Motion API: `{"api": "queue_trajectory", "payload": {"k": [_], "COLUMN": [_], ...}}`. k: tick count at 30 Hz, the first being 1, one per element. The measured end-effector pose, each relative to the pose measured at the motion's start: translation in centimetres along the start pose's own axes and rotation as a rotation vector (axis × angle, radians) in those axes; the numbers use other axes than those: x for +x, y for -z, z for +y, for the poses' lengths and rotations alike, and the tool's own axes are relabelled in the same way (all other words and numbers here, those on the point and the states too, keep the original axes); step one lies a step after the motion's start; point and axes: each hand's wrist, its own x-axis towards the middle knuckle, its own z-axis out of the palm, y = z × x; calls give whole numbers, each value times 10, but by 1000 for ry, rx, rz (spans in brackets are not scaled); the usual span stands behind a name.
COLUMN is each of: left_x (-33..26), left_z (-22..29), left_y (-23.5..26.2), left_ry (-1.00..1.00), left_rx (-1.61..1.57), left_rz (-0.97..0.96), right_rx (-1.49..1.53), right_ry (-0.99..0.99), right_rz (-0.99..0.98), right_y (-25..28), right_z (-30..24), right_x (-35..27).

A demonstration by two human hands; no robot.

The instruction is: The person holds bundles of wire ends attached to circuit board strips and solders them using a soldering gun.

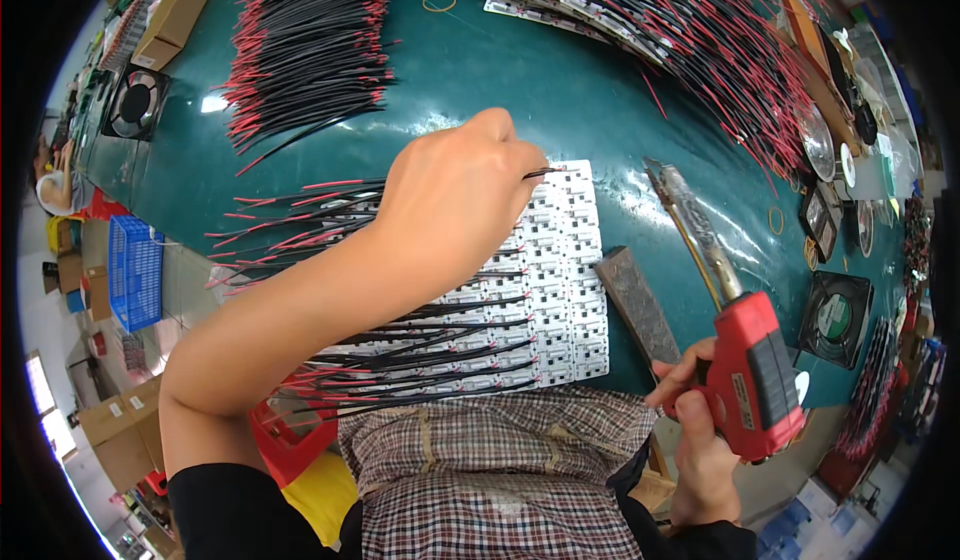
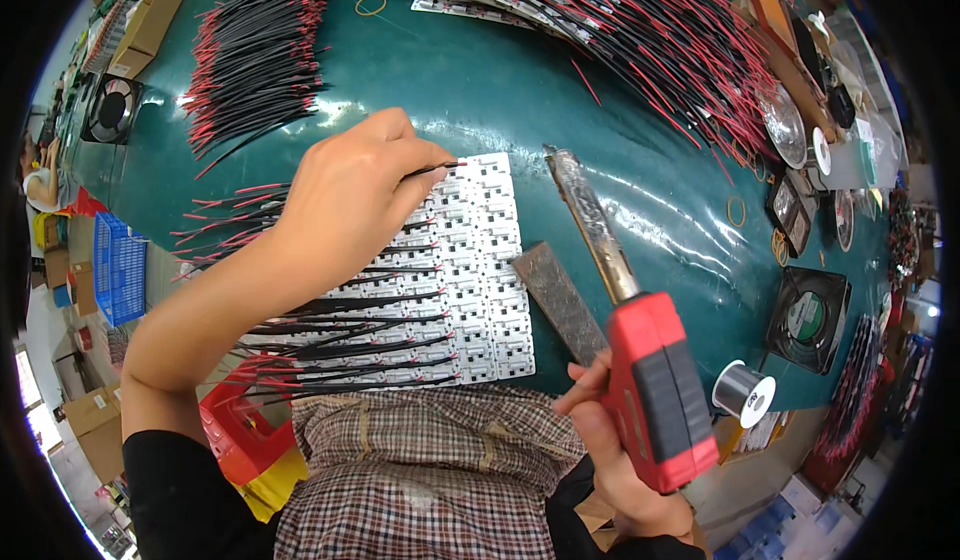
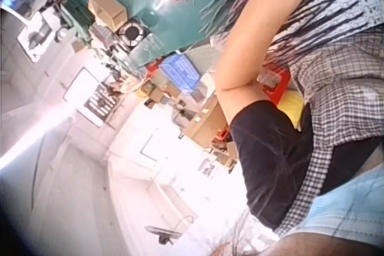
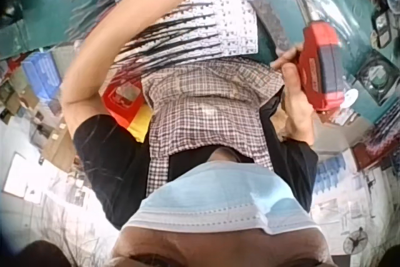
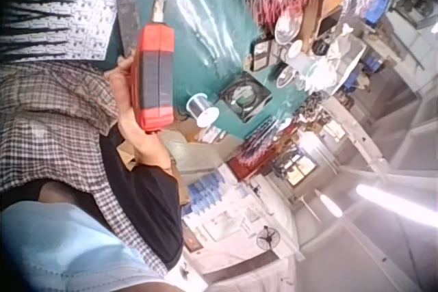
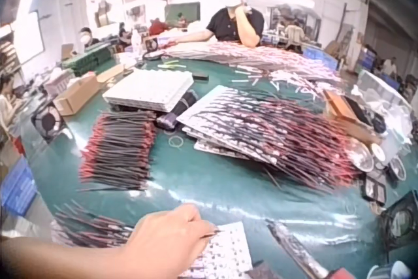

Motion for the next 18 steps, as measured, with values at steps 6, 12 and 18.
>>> {"api": "queue_trajectory", "payload": {"k": [6,12,18], "left_x": [4,11,11], "left_z": [-10,-11,-11], "left_y": [-16,-23,-28], "left_ry": [133,102,85], "left_rx": [-183,-188,-159], "left_rz": [-1,21,50], "right_rx": [42,44,8], "right_ry": [-78,-160,-161], "right_rz": [33,39,62], "right_y": [-13,-22,-27], "right_z": [8,8,14], "right_x": [14,25,30]}}
